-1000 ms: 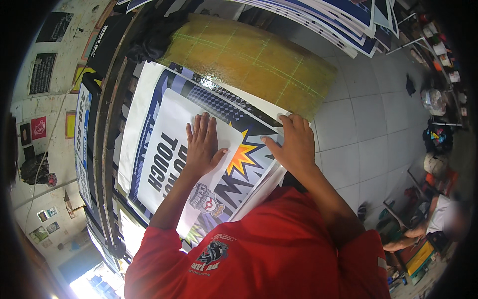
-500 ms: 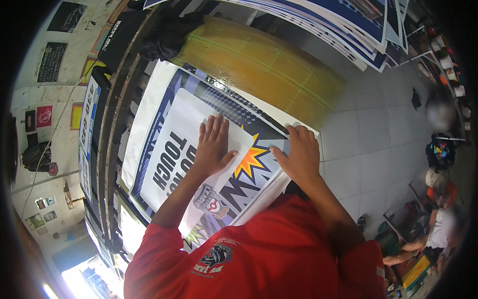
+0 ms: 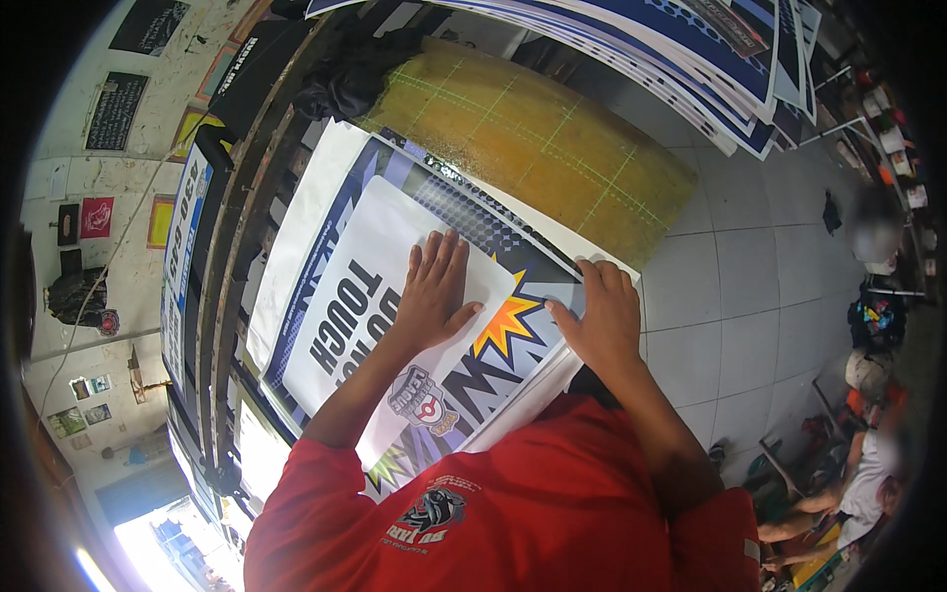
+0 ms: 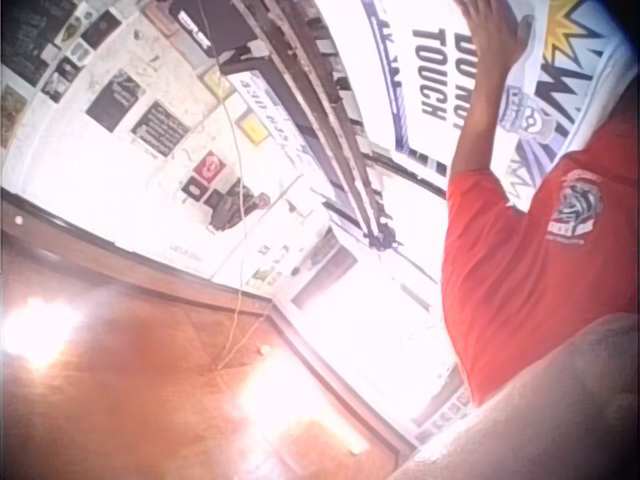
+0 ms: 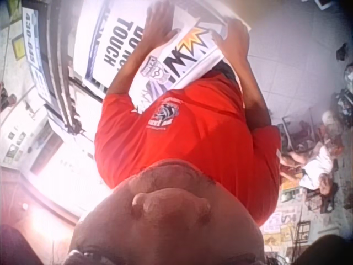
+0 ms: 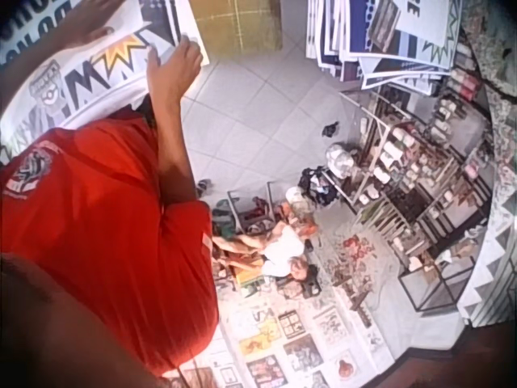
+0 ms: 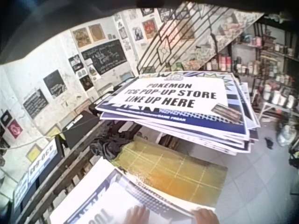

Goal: The person applies a protective film to printed signs by spraying liquid, peeling backing, aligning, and smoothing the surface. They handle multiple signs, using a spray bottle, a squeegee, and a cloth to remove bubbles and ensure adhesion.

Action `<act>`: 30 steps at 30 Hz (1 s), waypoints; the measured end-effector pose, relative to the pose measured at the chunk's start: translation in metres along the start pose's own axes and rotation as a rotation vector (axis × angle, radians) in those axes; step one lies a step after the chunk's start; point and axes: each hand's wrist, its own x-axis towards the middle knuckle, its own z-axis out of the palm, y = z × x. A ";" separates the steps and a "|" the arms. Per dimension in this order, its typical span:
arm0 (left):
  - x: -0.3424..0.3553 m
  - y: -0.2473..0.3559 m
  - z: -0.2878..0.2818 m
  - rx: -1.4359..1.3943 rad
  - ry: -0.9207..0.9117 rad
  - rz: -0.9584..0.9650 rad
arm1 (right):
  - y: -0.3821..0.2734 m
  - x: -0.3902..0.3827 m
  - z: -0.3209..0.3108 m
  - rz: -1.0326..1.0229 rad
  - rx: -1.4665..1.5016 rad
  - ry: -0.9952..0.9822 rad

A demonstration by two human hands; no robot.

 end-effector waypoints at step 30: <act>0.004 0.001 0.007 0.011 0.011 0.026 | 0.038 0.091 -0.042 0.098 0.612 -0.473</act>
